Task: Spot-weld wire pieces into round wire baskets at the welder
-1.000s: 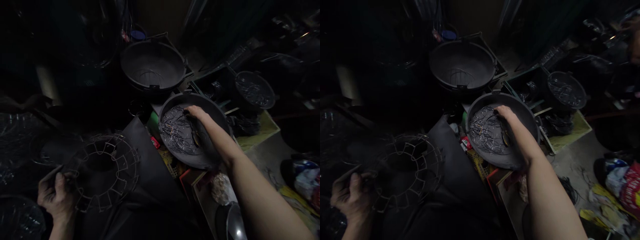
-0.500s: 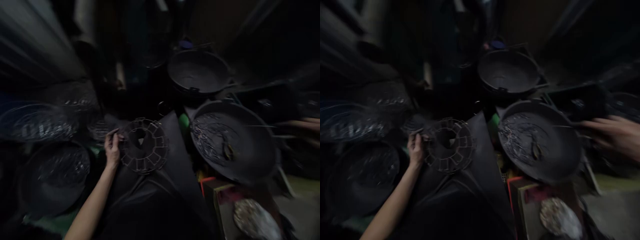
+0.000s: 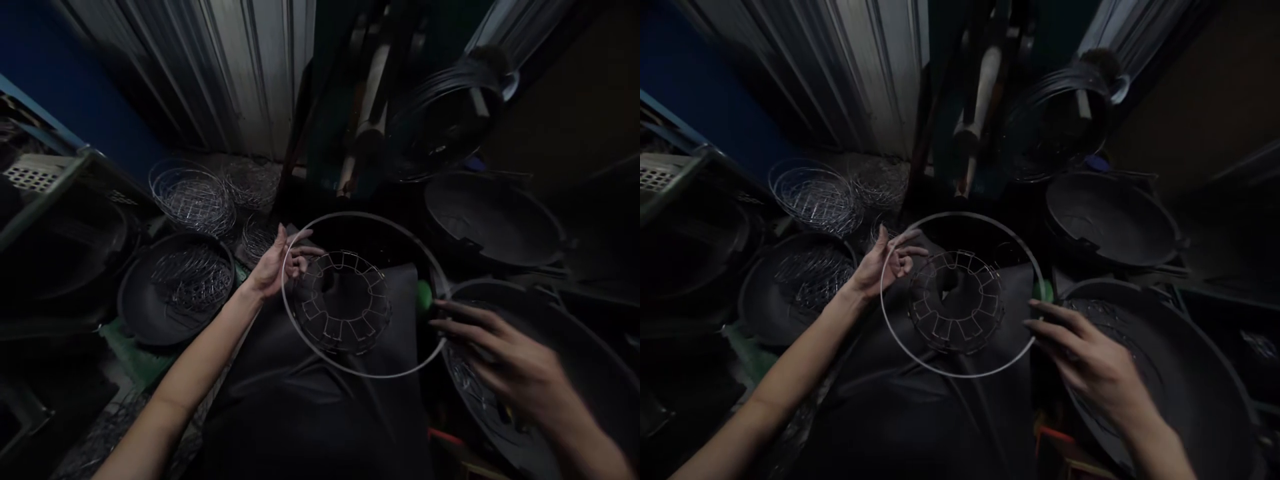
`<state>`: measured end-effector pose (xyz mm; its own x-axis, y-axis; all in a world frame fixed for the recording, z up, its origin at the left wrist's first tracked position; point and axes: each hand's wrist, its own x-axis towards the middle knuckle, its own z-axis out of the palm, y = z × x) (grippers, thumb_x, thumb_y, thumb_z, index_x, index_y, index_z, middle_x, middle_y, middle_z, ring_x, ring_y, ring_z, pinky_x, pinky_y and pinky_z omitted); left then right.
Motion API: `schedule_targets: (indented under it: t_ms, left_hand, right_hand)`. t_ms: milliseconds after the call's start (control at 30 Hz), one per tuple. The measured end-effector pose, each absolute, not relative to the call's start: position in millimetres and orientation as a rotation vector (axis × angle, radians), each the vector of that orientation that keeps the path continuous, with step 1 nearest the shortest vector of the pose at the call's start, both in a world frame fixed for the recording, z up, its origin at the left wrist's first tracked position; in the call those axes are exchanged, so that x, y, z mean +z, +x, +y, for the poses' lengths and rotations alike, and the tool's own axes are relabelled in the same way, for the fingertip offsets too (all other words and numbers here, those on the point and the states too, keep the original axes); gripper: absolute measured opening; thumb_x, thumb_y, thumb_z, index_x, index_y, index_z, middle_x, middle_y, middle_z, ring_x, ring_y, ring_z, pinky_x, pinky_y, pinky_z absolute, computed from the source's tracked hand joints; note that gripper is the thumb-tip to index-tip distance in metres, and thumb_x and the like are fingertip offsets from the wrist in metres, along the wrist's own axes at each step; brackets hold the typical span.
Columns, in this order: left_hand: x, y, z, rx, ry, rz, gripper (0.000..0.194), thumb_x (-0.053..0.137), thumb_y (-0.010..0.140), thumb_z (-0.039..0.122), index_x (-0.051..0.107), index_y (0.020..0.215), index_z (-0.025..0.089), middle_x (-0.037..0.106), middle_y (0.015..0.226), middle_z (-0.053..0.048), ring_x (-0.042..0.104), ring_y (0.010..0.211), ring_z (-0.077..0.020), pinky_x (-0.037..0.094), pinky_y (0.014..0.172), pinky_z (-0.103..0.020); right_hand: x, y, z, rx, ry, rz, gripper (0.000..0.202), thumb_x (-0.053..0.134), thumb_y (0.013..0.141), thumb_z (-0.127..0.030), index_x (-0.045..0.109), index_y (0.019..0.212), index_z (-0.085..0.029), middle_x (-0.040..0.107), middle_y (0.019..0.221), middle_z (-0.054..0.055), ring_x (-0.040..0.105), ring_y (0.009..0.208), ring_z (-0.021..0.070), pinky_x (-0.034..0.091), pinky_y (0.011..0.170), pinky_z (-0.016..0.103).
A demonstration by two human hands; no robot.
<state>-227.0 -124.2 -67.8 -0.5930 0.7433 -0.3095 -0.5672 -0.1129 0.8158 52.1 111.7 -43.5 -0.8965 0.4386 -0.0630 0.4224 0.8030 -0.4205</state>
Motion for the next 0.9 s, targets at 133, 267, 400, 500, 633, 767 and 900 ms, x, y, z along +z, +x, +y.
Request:
schedule_targets:
  t_ms: [133,267,400,500,633,767,900]
  left_hand:
    - [-86,-226,-142,1.853,0.259,1.546,0.058,0.062,0.08,0.043,0.052,0.126,0.01,0.062,0.065,-0.002,0.036,0.041,-0.0023,0.022,0.038,-0.015]
    - [-106,-204,-148,1.734,0.328,1.9,0.052,0.054,0.085,0.042,0.051,0.13,0.014,0.051,0.055,0.003,0.038,0.047,-0.0065,0.027,0.044,-0.018]
    - [-119,-193,-150,1.537,0.361,2.213,0.042,0.052,0.086,0.039,0.059,0.121,0.018,0.053,0.068,0.002,0.044,0.056,-0.0084,0.034,0.053,-0.019]
    - [-122,-199,-149,1.427,0.408,2.291,0.038,0.05,0.087,0.038,0.061,0.116,0.018,0.053,0.067,0.002,0.045,0.058,-0.0093,0.037,0.059,-0.02]
    - [-122,-213,-145,1.282,0.44,2.309,0.043,0.046,0.089,0.04,0.058,0.124,0.019,0.049,0.058,0.004,0.045,0.055,-0.0098,0.038,0.059,-0.02]
    - [-126,-220,-143,1.197,0.455,2.335,0.043,0.046,0.089,0.043,0.059,0.123,0.02,0.06,0.067,0.002,0.051,0.056,-0.01,0.041,0.058,-0.02]
    - [-141,-219,-142,1.167,0.488,2.31,0.038,0.045,0.09,0.042,0.061,0.117,0.021,0.069,0.101,-0.002,0.064,0.082,-0.0142,0.049,0.076,-0.023]
  right_hand:
    - [-69,24,84,1.188,-0.575,-2.647,0.02,0.05,0.079,-0.042,0.064,0.088,-0.051,0.062,0.116,-0.007,0.06,0.108,0.0238,0.048,0.095,0.048]
    - [-96,4,60,1.263,-1.13,-2.093,0.02,0.05,0.083,-0.043,0.061,0.099,-0.039,0.064,0.112,0.003,0.064,0.099,0.0253,0.052,0.088,0.05]
    - [-109,-16,56,1.264,-1.424,-1.928,0.047,0.053,0.081,-0.051,0.053,0.124,-0.032,0.068,0.096,0.007,0.067,0.075,0.0241,0.055,0.074,0.045]
    - [-116,-29,65,1.172,-1.46,-1.993,0.045,0.053,0.079,-0.054,0.062,0.114,-0.027,0.069,0.098,0.007,0.066,0.084,0.0242,0.053,0.081,0.042]
    - [-120,-42,78,1.059,-1.418,-2.056,0.046,0.057,0.074,-0.054,0.07,0.097,-0.016,0.07,0.097,0.01,0.064,0.093,0.0269,0.049,0.086,0.04]
    - [-119,-50,87,1.035,-1.334,-2.173,0.04,0.057,0.077,-0.051,0.071,0.095,-0.017,0.07,0.094,0.008,0.064,0.089,0.0235,0.049,0.083,0.035]
    - [-125,-55,102,0.963,-1.181,-2.33,0.037,0.055,0.08,-0.05,0.071,0.094,-0.019,0.069,0.094,0.006,0.064,0.085,0.0213,0.048,0.081,0.033]
